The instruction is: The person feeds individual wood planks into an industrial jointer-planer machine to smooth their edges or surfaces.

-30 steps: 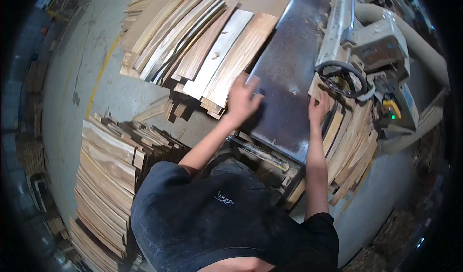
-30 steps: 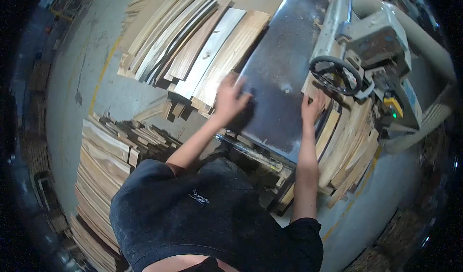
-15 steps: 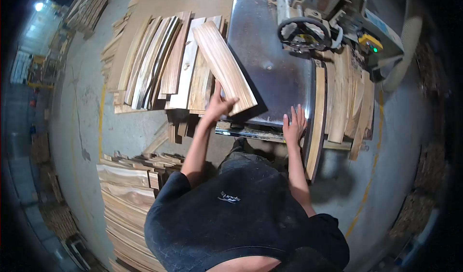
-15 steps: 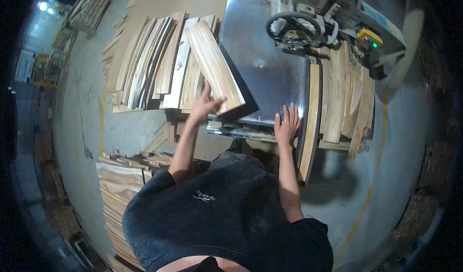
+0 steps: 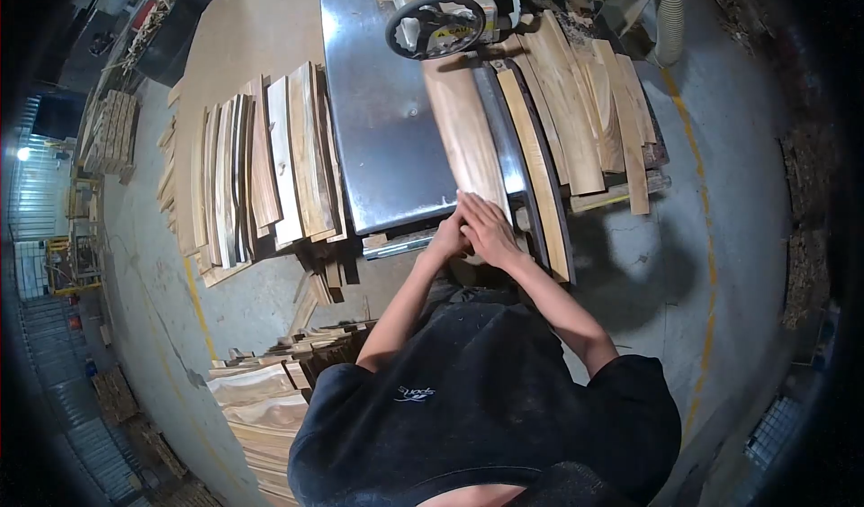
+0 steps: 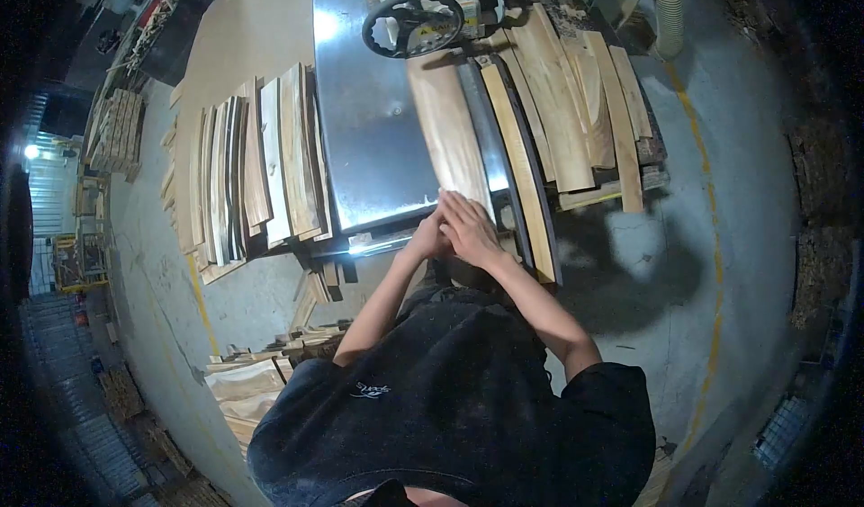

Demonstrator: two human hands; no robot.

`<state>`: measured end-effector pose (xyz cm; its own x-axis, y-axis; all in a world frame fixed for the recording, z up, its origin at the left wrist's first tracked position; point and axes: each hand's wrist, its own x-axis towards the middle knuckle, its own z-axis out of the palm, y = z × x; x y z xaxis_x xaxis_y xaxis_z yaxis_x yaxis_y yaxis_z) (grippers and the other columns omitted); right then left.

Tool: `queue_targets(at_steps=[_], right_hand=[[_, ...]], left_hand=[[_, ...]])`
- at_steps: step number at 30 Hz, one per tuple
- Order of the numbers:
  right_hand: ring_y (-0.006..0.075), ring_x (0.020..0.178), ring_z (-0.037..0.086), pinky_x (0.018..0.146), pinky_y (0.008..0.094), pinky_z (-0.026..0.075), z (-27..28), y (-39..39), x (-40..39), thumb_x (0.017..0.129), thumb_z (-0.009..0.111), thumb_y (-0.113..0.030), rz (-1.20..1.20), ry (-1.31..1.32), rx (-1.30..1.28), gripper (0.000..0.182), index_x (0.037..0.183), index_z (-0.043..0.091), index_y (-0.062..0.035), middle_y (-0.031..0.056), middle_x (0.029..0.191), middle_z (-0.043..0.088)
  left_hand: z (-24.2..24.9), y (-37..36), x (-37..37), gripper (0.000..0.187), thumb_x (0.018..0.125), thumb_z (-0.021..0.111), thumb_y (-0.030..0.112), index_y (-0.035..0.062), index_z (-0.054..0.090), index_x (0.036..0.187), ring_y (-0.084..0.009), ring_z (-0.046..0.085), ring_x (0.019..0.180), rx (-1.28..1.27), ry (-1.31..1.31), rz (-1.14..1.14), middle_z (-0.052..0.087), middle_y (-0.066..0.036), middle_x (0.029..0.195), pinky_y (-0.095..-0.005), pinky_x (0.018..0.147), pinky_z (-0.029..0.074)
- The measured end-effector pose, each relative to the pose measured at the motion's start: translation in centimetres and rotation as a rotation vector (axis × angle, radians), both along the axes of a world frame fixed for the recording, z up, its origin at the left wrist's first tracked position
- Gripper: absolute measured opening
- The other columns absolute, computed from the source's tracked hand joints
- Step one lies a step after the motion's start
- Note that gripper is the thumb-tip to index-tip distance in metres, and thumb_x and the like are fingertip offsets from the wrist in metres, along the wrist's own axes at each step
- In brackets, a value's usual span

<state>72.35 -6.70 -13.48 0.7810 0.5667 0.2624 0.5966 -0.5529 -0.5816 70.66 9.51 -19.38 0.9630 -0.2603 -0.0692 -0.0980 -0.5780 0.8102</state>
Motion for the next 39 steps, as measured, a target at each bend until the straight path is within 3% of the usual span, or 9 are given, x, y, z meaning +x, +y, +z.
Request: queue_targets(at_steps=[1,3,6,9,12,18,23,30,39], right_hand=[[0.0313,0.139,0.040,0.113,0.0453,0.029,0.0,-0.4,0.4,0.095,0.053,-0.022,-0.070,0.001,-0.028,0.050,0.141,0.048,-0.0021,0.0160,0.150,0.043],[0.0320,0.139,0.039,0.113,0.0454,0.029,-0.8,-1.0,2.0,0.099,0.049,-0.025,-0.195,-0.016,-0.067,0.048,0.140,0.048,-0.0011,0.0163,0.148,0.046],[0.0324,0.138,0.040,0.112,0.0463,0.029,-1.3,-1.4,3.9,0.099,0.048,-0.025,-0.221,-0.012,-0.047,0.045,0.138,0.051,-0.0013,0.0161,0.144,0.049],[0.0326,0.136,0.042,0.112,0.0462,0.030,-1.7,-0.8,5.3,0.099,0.047,-0.022,-0.236,-0.061,-0.025,0.042,0.136,0.053,-0.0015,0.0158,0.141,0.053],[0.0327,0.134,0.045,0.111,0.0462,0.032,-1.9,0.1,7.4,0.098,0.047,-0.020,-0.248,-0.121,0.009,0.040,0.132,0.056,-0.0014,0.0162,0.137,0.055],[0.0342,0.122,0.056,0.103,0.0451,0.041,-2.7,1.8,11.8,0.094,0.053,-0.015,-0.337,-0.215,0.165,0.025,0.107,0.068,0.0011,0.0155,0.123,0.065],[0.0351,0.118,0.058,0.101,0.0437,0.044,-2.8,3.7,17.0,0.094,0.054,-0.014,-0.363,-0.213,0.204,0.023,0.102,0.069,0.0023,0.0167,0.117,0.067],[0.0365,0.111,0.062,0.097,0.0424,0.049,-3.3,5.0,21.6,0.093,0.056,-0.009,-0.321,-0.337,0.252,0.021,0.103,0.069,0.0041,0.0182,0.108,0.069],[0.0368,0.101,0.062,0.091,0.0446,0.050,-4.2,7.4,28.4,0.086,0.061,-0.009,-0.258,-0.410,0.242,0.014,0.092,0.069,0.0012,0.0165,0.101,0.069]], left_hand=[[3.5,-0.5,1.7,0.084,0.082,0.068,0.012,0.0064,0.022,0.152,-0.0434,0.063,0.105,-0.139,0.412,-0.019,0.062,-0.028,0.120,-0.0461,0.088,0.052],[2.6,-2.1,3.3,0.082,0.084,0.066,0.014,0.0035,0.021,0.152,-0.0439,0.065,0.101,-0.151,0.347,0.007,0.063,-0.028,0.117,-0.0464,0.085,0.053],[-3.2,-2.7,6.2,0.086,0.091,0.059,0.020,-0.0004,0.003,0.153,-0.0480,0.066,0.088,0.469,-0.806,-0.218,0.065,-0.032,0.103,-0.0495,0.076,0.054],[-0.5,-2.1,7.4,0.085,0.092,0.058,0.024,0.0010,0.004,0.154,-0.0457,0.064,0.098,0.124,0.138,-0.035,0.063,-0.031,0.111,-0.0469,0.088,0.048],[3.0,-1.9,9.1,0.085,0.091,0.061,0.028,0.0017,0.011,0.154,-0.0399,0.061,0.114,0.017,0.422,0.126,0.059,-0.027,0.128,-0.0411,0.107,0.040],[2.2,-0.3,13.5,0.095,0.087,0.068,0.022,0.0038,0.005,0.155,-0.0385,0.064,0.111,0.090,0.335,0.095,0.061,-0.030,0.120,-0.0360,0.088,0.051],[2.5,0.9,19.1,0.062,0.091,0.056,0.032,0.0040,0.042,0.144,-0.0422,0.068,0.074,0.273,0.033,0.220,0.067,-0.029,0.086,-0.0493,0.064,0.054],[3.6,0.2,19.6,0.029,0.093,0.058,0.019,0.0004,0.066,0.115,-0.0389,0.069,0.084,-0.247,-0.283,0.608,0.069,-0.024,0.091,-0.0415,0.072,0.056],[3.9,1.9,14.4,0.017,0.088,0.066,0.012,0.0008,0.072,0.099,-0.0330,0.071,0.078,-0.299,-0.391,0.528,0.071,-0.020,0.089,-0.0366,0.069,0.056]])
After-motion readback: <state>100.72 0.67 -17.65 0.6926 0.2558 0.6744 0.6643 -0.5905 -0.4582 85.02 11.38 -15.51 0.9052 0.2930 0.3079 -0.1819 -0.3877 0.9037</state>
